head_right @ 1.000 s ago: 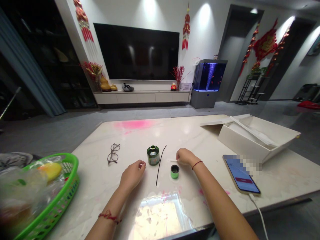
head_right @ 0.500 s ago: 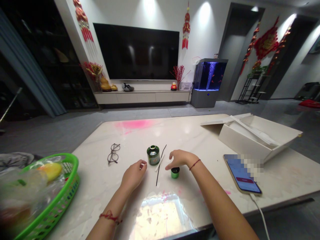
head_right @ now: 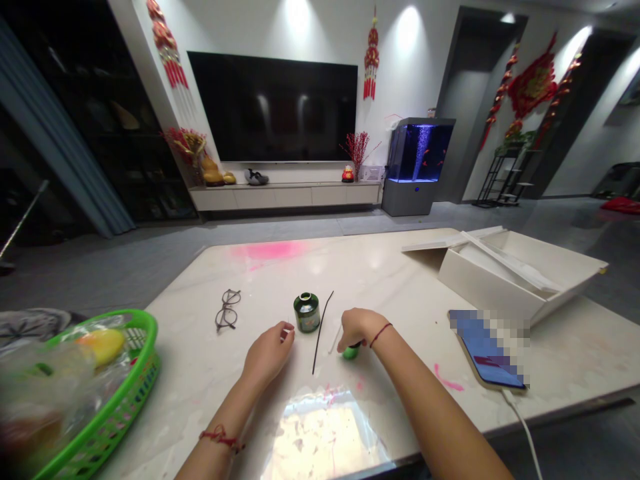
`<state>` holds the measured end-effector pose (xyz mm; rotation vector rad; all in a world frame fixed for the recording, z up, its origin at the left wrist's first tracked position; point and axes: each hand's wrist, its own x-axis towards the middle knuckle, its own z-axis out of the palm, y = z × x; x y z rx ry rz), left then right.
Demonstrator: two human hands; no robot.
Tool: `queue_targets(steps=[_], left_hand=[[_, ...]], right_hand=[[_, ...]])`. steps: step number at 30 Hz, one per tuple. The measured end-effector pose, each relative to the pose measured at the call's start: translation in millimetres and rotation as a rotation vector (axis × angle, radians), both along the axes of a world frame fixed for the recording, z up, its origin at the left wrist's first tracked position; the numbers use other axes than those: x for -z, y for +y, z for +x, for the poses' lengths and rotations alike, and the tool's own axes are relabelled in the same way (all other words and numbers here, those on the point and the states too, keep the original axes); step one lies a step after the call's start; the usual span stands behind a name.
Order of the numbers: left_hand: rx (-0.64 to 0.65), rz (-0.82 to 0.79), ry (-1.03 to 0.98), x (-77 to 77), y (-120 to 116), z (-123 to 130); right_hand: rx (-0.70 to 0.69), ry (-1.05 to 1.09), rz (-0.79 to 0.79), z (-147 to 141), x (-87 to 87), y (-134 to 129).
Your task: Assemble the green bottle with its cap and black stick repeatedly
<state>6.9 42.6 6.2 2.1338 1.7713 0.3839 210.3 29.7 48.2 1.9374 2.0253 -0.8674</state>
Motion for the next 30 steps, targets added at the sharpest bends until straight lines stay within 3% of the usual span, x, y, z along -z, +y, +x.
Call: queue_targets(steps=[3, 6, 9, 11, 13, 20, 27, 30], left_hand=[[-0.026, 0.043, -0.026, 2.0, -0.5, 3.0], [-0.016, 0.139, -0.066, 4.0, -1.2, 6.7], [0.049, 0.221, -0.094, 3.8, -2.5, 9.5], [0.066, 0.231, -0.101, 2.7, -3.7, 10.6], [0.063, 0.223, -0.105, 1.4, -4.9, 11.2], [0.069, 0.23, -0.101, 0.5, -5.3, 11.9], [0.078, 0.252, -0.133, 4.5, -4.9, 14.9], [0.1, 0.257, -0.19, 6.7, -5.8, 17.0]], right_hand=[[0.006, 0.39, 0.024, 7.3, -11.2, 0.9], [0.117, 0.812, 0.308, 6.0, -16.9, 11.0], [0.262, 0.956, 0.695, -12.1, -9.7, 27.6], [0.236, 1.027, 0.887, -28.3, -0.4, 37.3], [0.194, 1.069, 0.961, -41.2, 8.0, 42.9], [0.084, 0.997, 0.854, -41.0, 16.1, 39.8], [0.155, 1.228, 0.533, -32.0, 26.4, 35.8], [0.225, 1.286, 0.479, -29.6, 27.0, 33.9]])
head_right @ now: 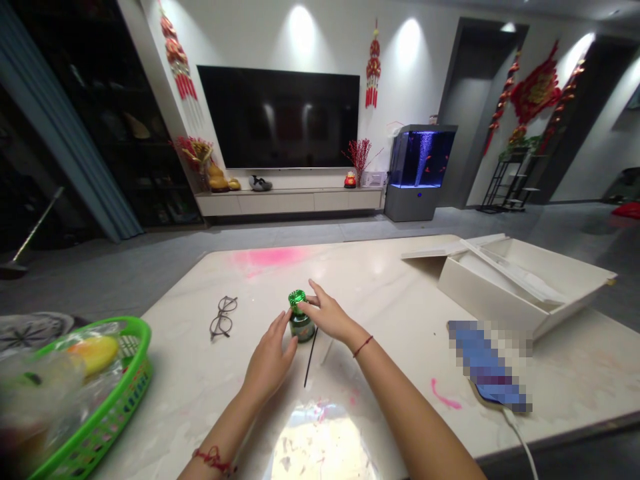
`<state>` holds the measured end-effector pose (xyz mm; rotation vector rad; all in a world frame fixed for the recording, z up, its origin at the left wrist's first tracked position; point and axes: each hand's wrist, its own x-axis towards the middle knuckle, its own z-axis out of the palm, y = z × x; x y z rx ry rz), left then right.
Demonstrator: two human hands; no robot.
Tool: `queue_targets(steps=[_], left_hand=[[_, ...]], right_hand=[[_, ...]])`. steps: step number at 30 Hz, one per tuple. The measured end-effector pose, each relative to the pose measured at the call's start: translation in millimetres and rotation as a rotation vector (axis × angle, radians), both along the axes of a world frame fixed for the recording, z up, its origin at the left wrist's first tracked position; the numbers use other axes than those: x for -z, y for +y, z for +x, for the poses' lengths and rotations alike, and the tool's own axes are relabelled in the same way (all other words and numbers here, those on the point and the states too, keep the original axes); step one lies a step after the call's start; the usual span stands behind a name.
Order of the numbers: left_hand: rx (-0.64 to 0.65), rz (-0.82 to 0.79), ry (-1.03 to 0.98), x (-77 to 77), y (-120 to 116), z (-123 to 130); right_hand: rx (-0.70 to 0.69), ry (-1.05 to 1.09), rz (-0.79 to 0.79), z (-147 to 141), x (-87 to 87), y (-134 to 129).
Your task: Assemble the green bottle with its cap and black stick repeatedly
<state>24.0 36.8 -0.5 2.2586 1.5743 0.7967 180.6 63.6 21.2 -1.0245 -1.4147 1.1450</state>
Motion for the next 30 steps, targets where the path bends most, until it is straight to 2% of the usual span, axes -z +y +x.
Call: queue_targets(steps=[5, 12, 17, 20, 22, 24, 28, 30], left_hand=[[-0.019, -0.026, -0.171, 2.9, 7.5, 4.3], [-0.006, -0.15, -0.42, 9.9, 38.6, 15.7], [0.007, -0.171, -0.465, 8.1, 39.9, 19.3], [-0.011, -0.179, -0.457, 4.8, 38.0, 19.9], [-0.024, -0.182, -0.449, 3.6, 38.1, 20.2], [-0.021, -0.174, -0.453, 3.5, 38.8, 20.4], [-0.007, -0.153, -0.46, 4.2, 39.6, 20.1], [-0.01, -0.158, -0.45, 4.4, 39.7, 19.8]], right_hand=[[0.073, -0.012, -0.035, 2.1, -4.7, -5.4], [0.132, -0.046, -0.027, 3.5, -5.9, -7.1], [0.195, -0.102, -0.073, 12.6, -12.7, -14.8], [0.174, -0.032, -0.12, 17.7, -14.0, -17.2], [0.239, -0.007, -0.142, 17.9, -12.3, -16.4], [0.311, -0.017, -0.131, 15.3, -10.4, -15.0], [0.241, -0.058, -0.073, 10.5, -11.6, -14.7], [0.283, -0.142, -0.074, 11.4, -13.7, -14.3]])
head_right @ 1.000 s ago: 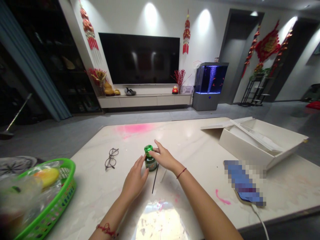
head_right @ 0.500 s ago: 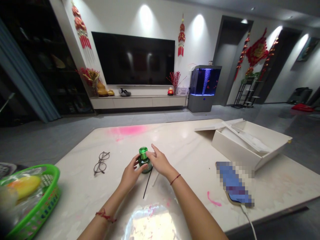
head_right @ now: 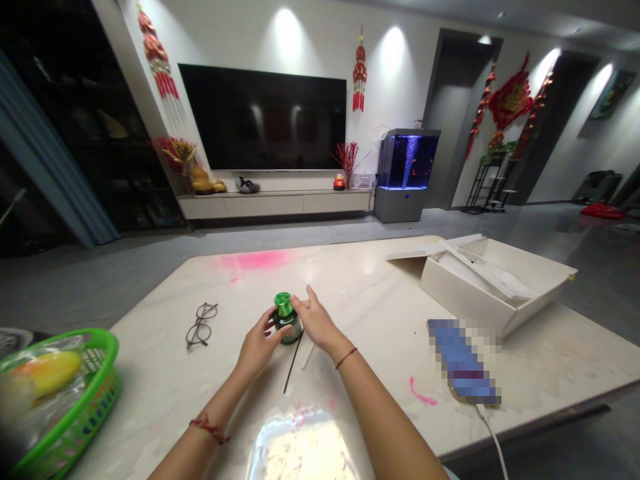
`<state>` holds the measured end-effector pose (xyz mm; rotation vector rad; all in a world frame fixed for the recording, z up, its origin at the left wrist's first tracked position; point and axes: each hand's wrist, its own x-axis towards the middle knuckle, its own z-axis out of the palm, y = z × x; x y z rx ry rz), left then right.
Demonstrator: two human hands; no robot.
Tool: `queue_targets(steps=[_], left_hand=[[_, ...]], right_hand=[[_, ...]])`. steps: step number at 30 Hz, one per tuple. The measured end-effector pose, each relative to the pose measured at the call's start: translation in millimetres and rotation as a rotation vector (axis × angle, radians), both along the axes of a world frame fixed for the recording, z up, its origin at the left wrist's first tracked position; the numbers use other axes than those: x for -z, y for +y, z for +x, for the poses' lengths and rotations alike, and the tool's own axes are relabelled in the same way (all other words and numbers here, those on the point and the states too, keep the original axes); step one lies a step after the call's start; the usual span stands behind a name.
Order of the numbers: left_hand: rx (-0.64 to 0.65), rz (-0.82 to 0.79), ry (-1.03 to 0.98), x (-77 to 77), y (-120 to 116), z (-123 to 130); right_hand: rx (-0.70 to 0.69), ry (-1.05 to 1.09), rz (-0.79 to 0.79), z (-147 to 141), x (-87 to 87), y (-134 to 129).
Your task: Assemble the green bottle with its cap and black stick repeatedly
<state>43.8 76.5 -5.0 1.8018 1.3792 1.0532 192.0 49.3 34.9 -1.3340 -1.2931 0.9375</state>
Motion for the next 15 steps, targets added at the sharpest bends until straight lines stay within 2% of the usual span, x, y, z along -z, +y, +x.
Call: queue_targets(steps=[2, 4, 8, 9, 11, 13, 15], left_hand=[[0.001, -0.008, 0.008, 0.3, 0.3, -0.2], [0.002, -0.011, 0.013, 0.8, 0.9, -0.3], [0.005, -0.009, 0.016, 1.1, 1.7, -0.3], [0.005, -0.008, 0.016, 0.9, 1.6, -0.2], [0.001, -0.007, 0.021, 0.5, 1.3, 0.1], [-0.007, -0.007, 0.026, 0.4, 1.2, 0.3], [-0.004, -0.003, 0.02, 0.7, 1.5, 0.2]], right_hand=[[0.105, -0.102, -0.007, 1.1, -1.2, 1.7], [0.142, -0.142, 0.021, -0.1, -1.4, 4.2], [-0.005, -0.147, 0.068, -3.8, -5.5, 5.8], [0.032, -0.196, 0.046, -2.8, -8.0, 5.1], [0.247, -0.332, -0.011, 1.5, -13.1, 3.4], [0.381, -0.418, 0.018, 5.1, -16.3, 3.2], [0.314, -0.44, 0.143, 4.2, -16.2, 5.9]])
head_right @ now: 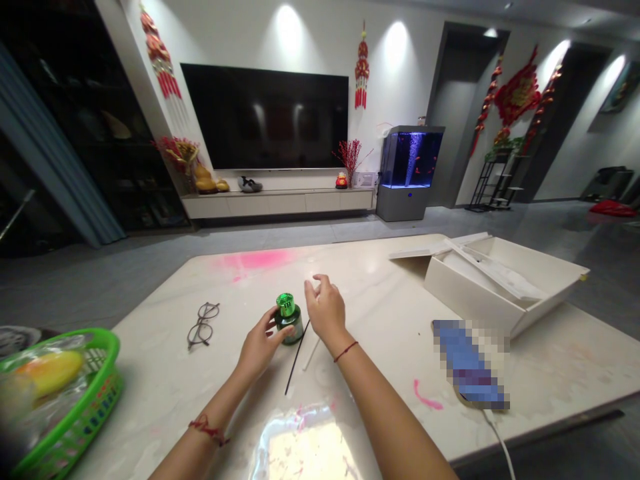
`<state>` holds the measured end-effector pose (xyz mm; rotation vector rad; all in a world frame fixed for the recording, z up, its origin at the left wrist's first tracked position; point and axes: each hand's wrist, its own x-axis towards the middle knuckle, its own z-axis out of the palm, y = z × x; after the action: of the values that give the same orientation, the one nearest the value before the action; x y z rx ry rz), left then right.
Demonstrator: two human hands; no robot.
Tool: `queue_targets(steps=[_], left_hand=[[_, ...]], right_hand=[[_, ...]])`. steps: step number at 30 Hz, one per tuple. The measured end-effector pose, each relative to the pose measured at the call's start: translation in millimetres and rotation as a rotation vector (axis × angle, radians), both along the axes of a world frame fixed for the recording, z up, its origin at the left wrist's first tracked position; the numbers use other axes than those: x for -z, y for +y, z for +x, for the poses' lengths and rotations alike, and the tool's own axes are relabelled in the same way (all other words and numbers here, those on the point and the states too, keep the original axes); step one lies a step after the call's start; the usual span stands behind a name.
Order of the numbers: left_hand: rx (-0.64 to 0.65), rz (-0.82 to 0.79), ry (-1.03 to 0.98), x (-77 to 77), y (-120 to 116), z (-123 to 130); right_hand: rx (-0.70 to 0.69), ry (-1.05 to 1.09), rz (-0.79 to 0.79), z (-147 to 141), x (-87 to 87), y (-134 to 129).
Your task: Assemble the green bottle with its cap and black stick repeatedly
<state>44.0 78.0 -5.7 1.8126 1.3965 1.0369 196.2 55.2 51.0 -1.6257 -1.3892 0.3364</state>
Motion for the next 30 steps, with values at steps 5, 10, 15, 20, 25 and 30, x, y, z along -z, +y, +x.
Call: queue_targets(steps=[5, 10, 15, 20, 25, 30], left_hand=[[0.006, 0.014, -0.034, 1.5, 1.1, -1.0], [0.002, 0.005, -0.051, 0.4, 0.5, -0.8], [-0.01, 0.0, -0.062, 4.3, -1.3, 0.7], [0.095, -0.128, 0.03, 9.9, -3.2, -8.6], [0.054, -0.39, 0.339, -1.3, -13.8, -24.2], [0.123, -0.231, 0.435, -2.6, -40.1, -4.2]], right_hand=[[-0.439, -0.185, 0.057, -15.0, 8.6, 11.2], [-0.385, -0.247, 0.034, -23.4, 15.9, 11.9], [-0.321, -0.083, 0.042, -24.6, 22.5, 11.8], [-0.135, -0.059, -0.165, 1.6, 30.0, 6.1], [-0.005, -0.346, -0.484, 20.6, 50.6, -12.1], [-0.109, -0.267, -0.492, 1.3, 67.7, -16.1]])
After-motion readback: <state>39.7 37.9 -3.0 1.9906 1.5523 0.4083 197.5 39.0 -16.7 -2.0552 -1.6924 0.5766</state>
